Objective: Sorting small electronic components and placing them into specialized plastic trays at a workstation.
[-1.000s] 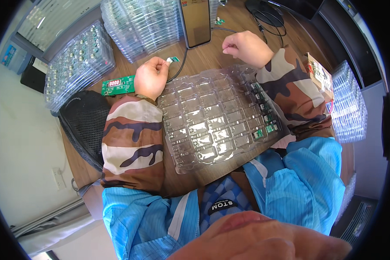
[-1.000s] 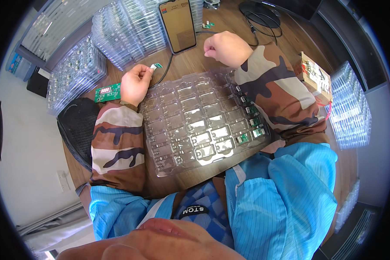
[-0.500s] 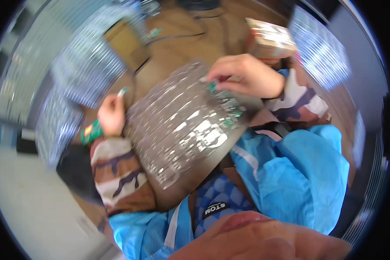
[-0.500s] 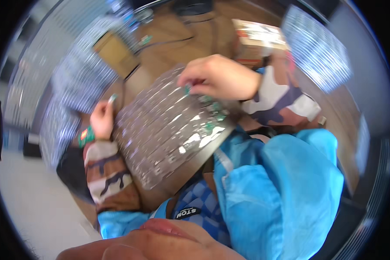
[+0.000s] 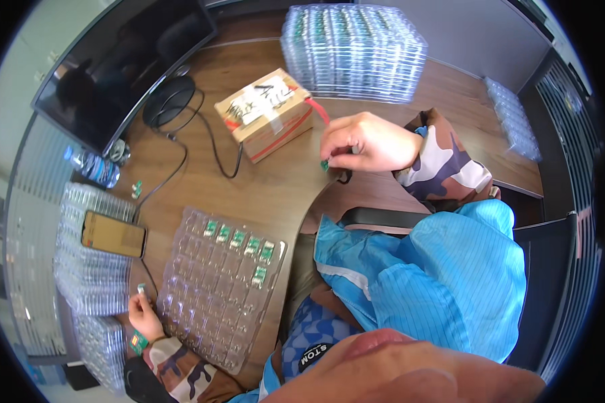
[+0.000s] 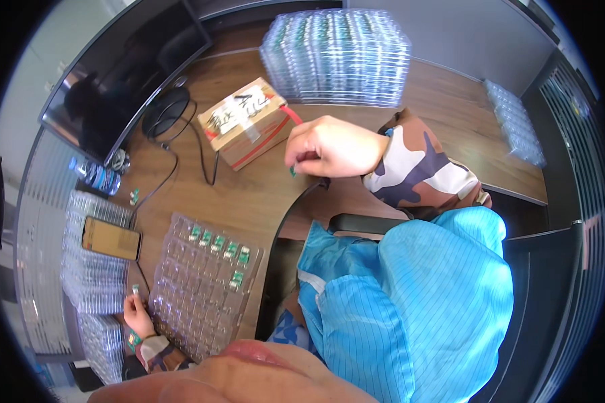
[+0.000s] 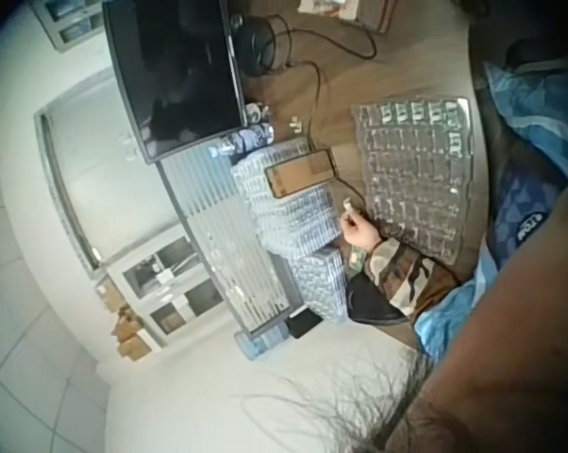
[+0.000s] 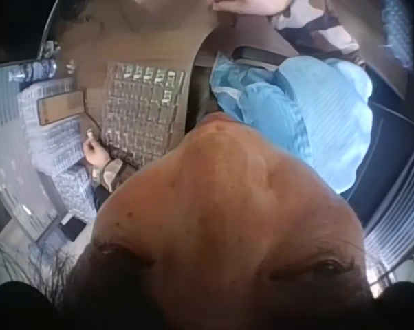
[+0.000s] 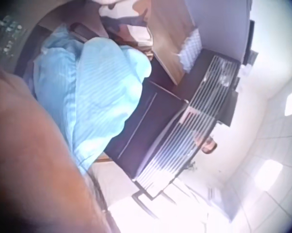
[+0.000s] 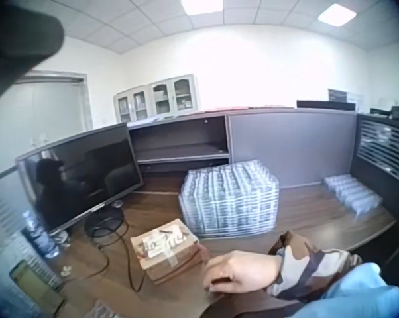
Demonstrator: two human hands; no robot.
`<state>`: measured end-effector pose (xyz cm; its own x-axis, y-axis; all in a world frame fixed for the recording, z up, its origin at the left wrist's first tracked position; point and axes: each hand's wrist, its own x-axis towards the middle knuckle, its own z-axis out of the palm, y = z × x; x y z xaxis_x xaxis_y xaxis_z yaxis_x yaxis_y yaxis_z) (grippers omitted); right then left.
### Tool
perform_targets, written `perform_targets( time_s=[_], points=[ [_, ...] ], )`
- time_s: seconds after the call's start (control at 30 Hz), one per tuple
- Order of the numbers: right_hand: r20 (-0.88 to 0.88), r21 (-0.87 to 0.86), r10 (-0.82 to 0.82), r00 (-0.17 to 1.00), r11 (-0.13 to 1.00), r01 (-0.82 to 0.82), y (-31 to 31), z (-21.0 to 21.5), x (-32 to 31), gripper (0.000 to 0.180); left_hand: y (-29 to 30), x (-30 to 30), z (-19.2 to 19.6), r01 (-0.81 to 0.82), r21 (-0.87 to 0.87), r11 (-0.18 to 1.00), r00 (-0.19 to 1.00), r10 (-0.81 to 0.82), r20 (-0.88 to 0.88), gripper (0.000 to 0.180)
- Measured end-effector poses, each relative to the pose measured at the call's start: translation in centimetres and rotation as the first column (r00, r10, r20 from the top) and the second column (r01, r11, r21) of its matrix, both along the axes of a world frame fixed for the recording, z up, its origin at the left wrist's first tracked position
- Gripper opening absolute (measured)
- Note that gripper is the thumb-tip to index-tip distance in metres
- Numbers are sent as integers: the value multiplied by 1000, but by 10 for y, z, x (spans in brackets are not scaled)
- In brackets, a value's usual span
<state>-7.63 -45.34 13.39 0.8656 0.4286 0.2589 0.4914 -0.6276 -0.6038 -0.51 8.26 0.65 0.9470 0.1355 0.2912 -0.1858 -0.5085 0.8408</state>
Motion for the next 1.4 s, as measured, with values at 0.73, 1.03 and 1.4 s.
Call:
perform_targets(
  time_s=[0.73,1.03,1.4],
  points=[
    [343,-193,-748,569,537,821,-201,43,57,18,-1,-1,8,-20,61,998,1000,20,4,16],
    [251,-349,-753,608,515,783,-239,29,75,27,-2,-2,3,-51,188,981,999,51,8,14],
    [475,114,-421,773,900,420,-65,29,50,19,-5,8,-6,-193,87,977,981,194,0,17]
  ],
)
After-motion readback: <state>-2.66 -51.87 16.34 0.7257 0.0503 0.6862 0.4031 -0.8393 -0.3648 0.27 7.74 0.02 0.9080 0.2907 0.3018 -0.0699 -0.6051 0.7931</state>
